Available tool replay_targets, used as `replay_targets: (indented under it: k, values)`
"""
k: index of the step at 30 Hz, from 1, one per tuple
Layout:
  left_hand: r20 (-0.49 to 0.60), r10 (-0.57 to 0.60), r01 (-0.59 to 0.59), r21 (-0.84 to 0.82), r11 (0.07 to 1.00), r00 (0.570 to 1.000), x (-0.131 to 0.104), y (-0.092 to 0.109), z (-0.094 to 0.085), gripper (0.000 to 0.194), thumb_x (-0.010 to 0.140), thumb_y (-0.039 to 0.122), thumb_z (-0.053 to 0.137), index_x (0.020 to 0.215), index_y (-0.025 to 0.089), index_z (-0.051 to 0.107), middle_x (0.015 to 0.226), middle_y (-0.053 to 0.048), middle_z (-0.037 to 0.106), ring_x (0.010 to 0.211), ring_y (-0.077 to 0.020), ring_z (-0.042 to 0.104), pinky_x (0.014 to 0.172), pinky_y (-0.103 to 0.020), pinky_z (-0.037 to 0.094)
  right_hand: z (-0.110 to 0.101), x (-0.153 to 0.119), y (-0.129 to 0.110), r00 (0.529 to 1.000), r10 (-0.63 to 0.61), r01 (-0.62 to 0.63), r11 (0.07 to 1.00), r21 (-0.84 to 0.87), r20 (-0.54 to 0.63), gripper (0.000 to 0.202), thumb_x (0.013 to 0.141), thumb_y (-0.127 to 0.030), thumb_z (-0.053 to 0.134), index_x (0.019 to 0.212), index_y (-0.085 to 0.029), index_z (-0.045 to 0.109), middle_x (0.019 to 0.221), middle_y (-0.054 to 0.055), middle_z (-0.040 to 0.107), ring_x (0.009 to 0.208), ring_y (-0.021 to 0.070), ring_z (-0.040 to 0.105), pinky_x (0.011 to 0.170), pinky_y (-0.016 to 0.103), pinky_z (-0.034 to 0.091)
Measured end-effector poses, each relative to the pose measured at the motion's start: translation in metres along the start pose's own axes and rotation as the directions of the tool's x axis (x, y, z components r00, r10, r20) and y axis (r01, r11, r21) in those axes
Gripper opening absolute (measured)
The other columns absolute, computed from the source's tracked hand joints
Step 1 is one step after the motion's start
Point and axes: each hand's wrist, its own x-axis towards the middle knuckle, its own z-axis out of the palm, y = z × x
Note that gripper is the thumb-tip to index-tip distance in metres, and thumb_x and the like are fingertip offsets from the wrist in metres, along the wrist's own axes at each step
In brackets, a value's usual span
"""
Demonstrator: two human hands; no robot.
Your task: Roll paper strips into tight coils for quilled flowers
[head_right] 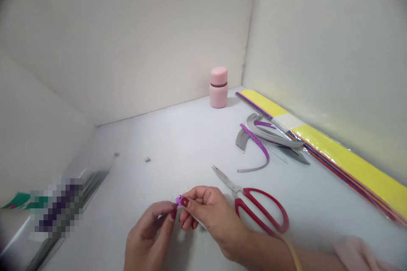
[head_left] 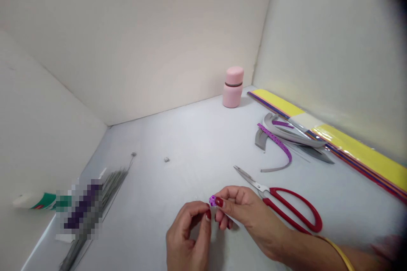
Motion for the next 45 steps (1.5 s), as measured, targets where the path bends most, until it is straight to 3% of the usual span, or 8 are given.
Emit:
replay_targets:
  k: [2, 4, 8, 14, 21, 30, 37, 45]
  values:
    - [-0.033, -0.201, 0.195, -0.131, 0.972, 0.979, 0.002, 0.005, 0.001, 0.006, 0.073, 0.026, 0.065, 0.076, 0.021, 0.067, 0.068, 0.000, 0.068, 0.062, -0.0125, 0.063, 0.059, -0.019, 0.050, 0.001, -0.001, 0.000, 1.000, -0.004, 0.004, 1.000, -0.018, 0.008, 0.027, 0.070, -0.038, 0.070, 0.073, -0.012, 0.063, 0.057, 0.000, 0.063, 0.050, 0.0091, 0.054, 0.053, 0.022, 0.035]
    - [-0.001, -0.277, 0.272, -0.199, 0.942, 0.961, 0.004, 0.008, 0.002, 0.011, 0.070, 0.028, 0.069, 0.077, 0.020, 0.070, 0.070, -0.001, 0.069, 0.064, -0.0130, 0.063, 0.060, -0.018, 0.050, 0.001, -0.001, 0.001, 1.000, 0.000, 0.001, 0.999, -0.033, 0.021, 0.029, 0.068, -0.040, 0.071, 0.072, -0.012, 0.063, 0.057, 0.000, 0.062, 0.050, 0.0094, 0.054, 0.052, 0.022, 0.034]
    - [0.040, -0.194, 0.198, -0.167, 0.966, 0.980, 0.006, 0.010, 0.000, 0.007, 0.071, 0.027, 0.068, 0.070, 0.021, 0.071, 0.069, -0.001, 0.068, 0.067, -0.0130, 0.061, 0.062, -0.018, 0.048, 0.000, -0.001, 0.004, 1.000, 0.019, -0.018, 0.997, -0.070, 0.010, 0.030, 0.067, -0.041, 0.071, 0.068, -0.013, 0.062, 0.055, 0.000, 0.062, 0.049, 0.0092, 0.054, 0.050, 0.021, 0.034]
    - [0.068, -0.258, 0.261, -0.033, 0.965, 0.964, 0.004, 0.006, -0.003, 0.013, 0.075, 0.031, 0.063, 0.074, 0.019, 0.068, 0.071, -0.002, 0.069, 0.067, -0.0142, 0.062, 0.063, -0.020, 0.048, -0.002, 0.002, 0.006, 0.999, 0.039, -0.038, 0.993, -0.115, 0.004, 0.029, 0.067, -0.040, 0.071, 0.070, -0.013, 0.060, 0.056, 0.000, 0.063, 0.048, 0.0088, 0.054, 0.048, 0.021, 0.032]
    - [0.018, 0.069, -0.071, 0.158, 0.985, 0.997, -0.001, 0.002, -0.001, 0.011, 0.078, 0.017, 0.058, 0.081, 0.022, 0.067, 0.074, 0.000, 0.069, 0.067, -0.0121, 0.063, 0.063, -0.019, 0.048, 0.000, 0.001, 0.004, 0.998, 0.055, -0.060, 0.988, -0.145, -0.034, 0.026, 0.066, -0.037, 0.070, 0.065, -0.014, 0.057, 0.053, -0.001, 0.062, 0.046, 0.0088, 0.053, 0.047, 0.021, 0.032]
    - [0.069, 0.371, -0.370, 0.359, 0.857, 0.926, -0.002, -0.007, -0.004, 0.022, 0.077, 0.004, 0.053, 0.089, 0.019, 0.065, 0.082, -0.004, 0.069, 0.076, -0.0123, 0.063, 0.075, -0.020, 0.046, 0.001, 0.001, 0.003, 0.997, 0.059, -0.068, 0.984, -0.166, -0.058, 0.012, 0.065, -0.022, 0.065, 0.064, -0.014, 0.056, 0.052, -0.002, 0.061, 0.047, 0.0084, 0.053, 0.049, 0.021, 0.033]
    - [0.032, 0.040, -0.045, 0.162, 0.986, 0.999, 0.001, 0.000, -0.003, 0.011, 0.078, 0.017, 0.058, 0.081, 0.022, 0.067, 0.076, 0.001, 0.069, 0.068, -0.0105, 0.063, 0.064, -0.016, 0.048, -0.001, 0.003, 0.005, 0.999, 0.040, -0.043, 0.984, -0.174, -0.019, 0.013, 0.069, -0.026, 0.062, 0.066, -0.014, 0.056, 0.054, -0.002, 0.062, 0.048, 0.0086, 0.054, 0.049, 0.021, 0.035]
    - [0.066, -0.015, 0.003, 0.171, 0.985, 0.998, 0.004, 0.004, -0.005, 0.010, 0.078, 0.020, 0.058, 0.079, 0.021, 0.068, 0.075, 0.000, 0.069, 0.067, -0.0112, 0.063, 0.063, -0.017, 0.048, -0.001, 0.002, 0.005, 0.999, 0.023, -0.034, 0.970, -0.242, -0.047, 0.007, 0.068, -0.021, 0.059, 0.065, -0.015, 0.056, 0.056, -0.002, 0.062, 0.051, 0.0097, 0.055, 0.051, 0.022, 0.038]
